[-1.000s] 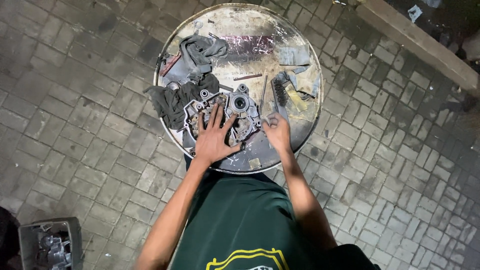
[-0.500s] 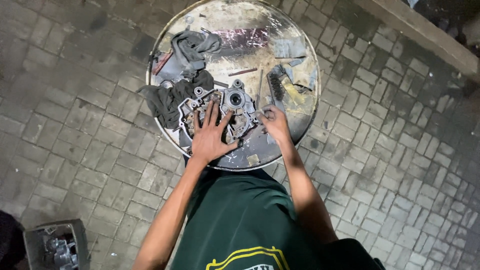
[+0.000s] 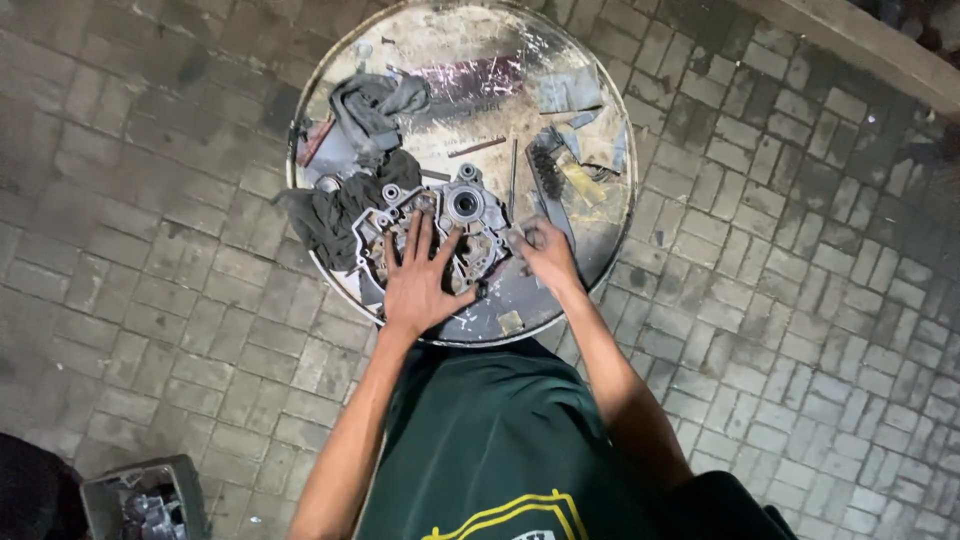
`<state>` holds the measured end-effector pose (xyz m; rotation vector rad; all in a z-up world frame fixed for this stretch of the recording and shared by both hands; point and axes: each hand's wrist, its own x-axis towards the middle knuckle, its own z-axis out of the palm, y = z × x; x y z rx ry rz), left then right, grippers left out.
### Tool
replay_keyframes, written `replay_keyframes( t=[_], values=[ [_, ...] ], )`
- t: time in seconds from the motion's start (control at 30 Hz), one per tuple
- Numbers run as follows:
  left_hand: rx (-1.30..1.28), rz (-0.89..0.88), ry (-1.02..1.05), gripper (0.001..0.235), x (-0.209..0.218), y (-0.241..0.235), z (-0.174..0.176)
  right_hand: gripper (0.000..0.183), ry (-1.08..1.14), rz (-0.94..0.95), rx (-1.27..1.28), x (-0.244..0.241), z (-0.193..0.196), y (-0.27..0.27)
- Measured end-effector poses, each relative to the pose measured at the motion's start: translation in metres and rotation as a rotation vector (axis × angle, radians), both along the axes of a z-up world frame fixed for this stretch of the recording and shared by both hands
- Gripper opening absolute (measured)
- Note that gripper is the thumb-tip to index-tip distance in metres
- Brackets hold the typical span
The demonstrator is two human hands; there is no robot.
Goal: The person cleans a metallic engine cylinder head placed on a round metal surface using a dark cloth. They wipe the surface and crevices of the part by hand, occasionally adjusting the part's position to access different areas.
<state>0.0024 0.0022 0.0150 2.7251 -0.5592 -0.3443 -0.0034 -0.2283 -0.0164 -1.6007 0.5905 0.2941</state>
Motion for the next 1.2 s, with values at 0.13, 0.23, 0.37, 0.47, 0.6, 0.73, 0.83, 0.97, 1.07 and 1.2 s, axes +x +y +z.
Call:
replay_keyframes(
  t=[0.13, 0.23, 0.37, 0.47, 0.6, 0.73, 0.83, 0.97, 1.07, 1.2],
  values=[
    [-0.014, 0.021, 0.01, 0.09, 0.002, -0.002, -0.002, 0.026, 0.005, -0.029, 0.007, 0.007, -0.018, -0.001],
    [-0.005, 0.037, -0.043, 0.093, 0.002, -0.006, -0.006, 0.031, -0.032, -0.07, 0.006, 0.011, -0.04, -0.003],
    [-0.003, 0.043, -0.036, 0.093, 0.003, -0.006, -0.007, 0.022, -0.033, -0.153, 0.05, 0.007, -0.052, 0.001],
    [0.002, 0.058, -0.035, 0.092, 0.004, -0.006, -0.009, 0.021, -0.046, -0.193, 0.042, 0.014, -0.068, 0.002],
    [-0.002, 0.048, -0.024, 0.092, 0.004, -0.006, -0.011, 0.023, -0.02, -0.223, 0.033, 0.016, -0.008, 0.019],
    [0.003, 0.059, 0.001, 0.09, 0.005, -0.006, -0.005, 0.021, -0.063, -0.154, -0.027, 0.013, -0.023, 0.013],
    [0.031, 0.061, 0.016, 0.09, 0.009, -0.006, -0.006, 0.019, -0.087, -0.173, 0.004, 0.019, -0.026, 0.012],
    [0.027, 0.056, 0.04, 0.091, 0.006, -0.009, -0.003, 0.015, -0.108, -0.169, 0.029, 0.016, -0.033, 0.008],
    [0.04, 0.053, 0.051, 0.091, 0.007, -0.006, 0.001, 0.015, -0.106, -0.12, 0.022, 0.015, -0.051, 0.002],
    [0.054, 0.03, 0.038, 0.092, 0.007, -0.004, -0.001, 0.017, -0.135, -0.142, 0.001, 0.02, -0.079, -0.004]
  ],
)
